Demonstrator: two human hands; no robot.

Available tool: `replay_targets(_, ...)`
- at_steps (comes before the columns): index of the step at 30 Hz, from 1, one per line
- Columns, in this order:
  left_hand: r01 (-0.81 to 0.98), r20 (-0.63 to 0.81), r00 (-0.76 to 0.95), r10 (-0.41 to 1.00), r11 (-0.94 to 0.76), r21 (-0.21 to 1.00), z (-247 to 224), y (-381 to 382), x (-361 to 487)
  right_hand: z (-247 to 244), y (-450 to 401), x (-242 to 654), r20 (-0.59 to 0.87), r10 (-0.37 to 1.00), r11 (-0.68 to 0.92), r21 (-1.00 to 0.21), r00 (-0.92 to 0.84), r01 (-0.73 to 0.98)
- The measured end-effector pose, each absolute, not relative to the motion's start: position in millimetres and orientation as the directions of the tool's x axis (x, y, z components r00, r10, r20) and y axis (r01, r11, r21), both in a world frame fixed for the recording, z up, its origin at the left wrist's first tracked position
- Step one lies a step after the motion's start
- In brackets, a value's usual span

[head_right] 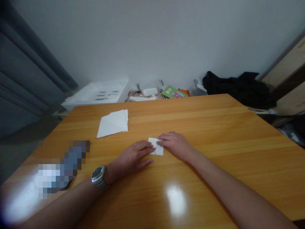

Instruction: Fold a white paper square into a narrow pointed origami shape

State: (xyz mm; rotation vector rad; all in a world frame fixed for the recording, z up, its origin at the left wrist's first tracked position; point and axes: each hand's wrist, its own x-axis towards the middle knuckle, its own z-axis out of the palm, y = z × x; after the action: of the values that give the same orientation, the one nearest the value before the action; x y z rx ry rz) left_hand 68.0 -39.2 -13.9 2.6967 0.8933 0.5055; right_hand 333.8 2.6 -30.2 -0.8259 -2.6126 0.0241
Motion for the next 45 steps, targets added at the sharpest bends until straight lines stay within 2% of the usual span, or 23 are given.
replay_targets(4, 0.534, 0.2, 0.766, 0.611, -0.778, 0.329, -14, -42, 70, -31, 2, 334, 0.364, 0.566, 0.822, -0.17, -0.74, 0.544)
replay_targets(9, 0.551, 0.208, 0.772, 0.6, -0.796, 0.252, -16, -42, 75, -29, 0, 334, 0.366, 0.575, 0.818, -0.255, -0.732, 0.516)
replay_targets(14, 0.561, 0.224, 0.775, 0.591, -0.806, 0.189, -17, -44, 78, -27, -1, 337, 0.371, 0.598, 0.801, -0.289, -0.71, 0.524)
replay_targets(20, 0.572, 0.223, 0.773, 0.594, -0.805, 0.16, -17, -46, 79, -21, -1, 341, 0.37, 0.583, 0.812, -0.283, -0.723, 0.51)
replay_targets(28, 0.549, 0.26, 0.773, 0.579, -0.816, 0.185, -18, -45, 80, -20, -4, 340, 0.315, 0.605, 0.796, -0.282, -0.732, 0.536)
replay_targets(34, 0.563, 0.224, 0.778, 0.587, -0.809, 0.168, -19, -45, 80, -22, -4, 340, 0.295, 0.608, 0.793, -0.275, -0.737, 0.544)
replay_targets(40, 0.545, 0.228, 0.781, 0.582, -0.813, 0.206, -15, -47, 79, -21, -5, 339, 0.309, 0.607, 0.793, -0.295, -0.732, 0.533)
replay_targets(45, 0.551, 0.206, 0.792, 0.575, -0.818, 0.166, -13, -48, 79, -21, -5, 338, 0.293, 0.612, 0.79, -0.28, -0.735, 0.546)
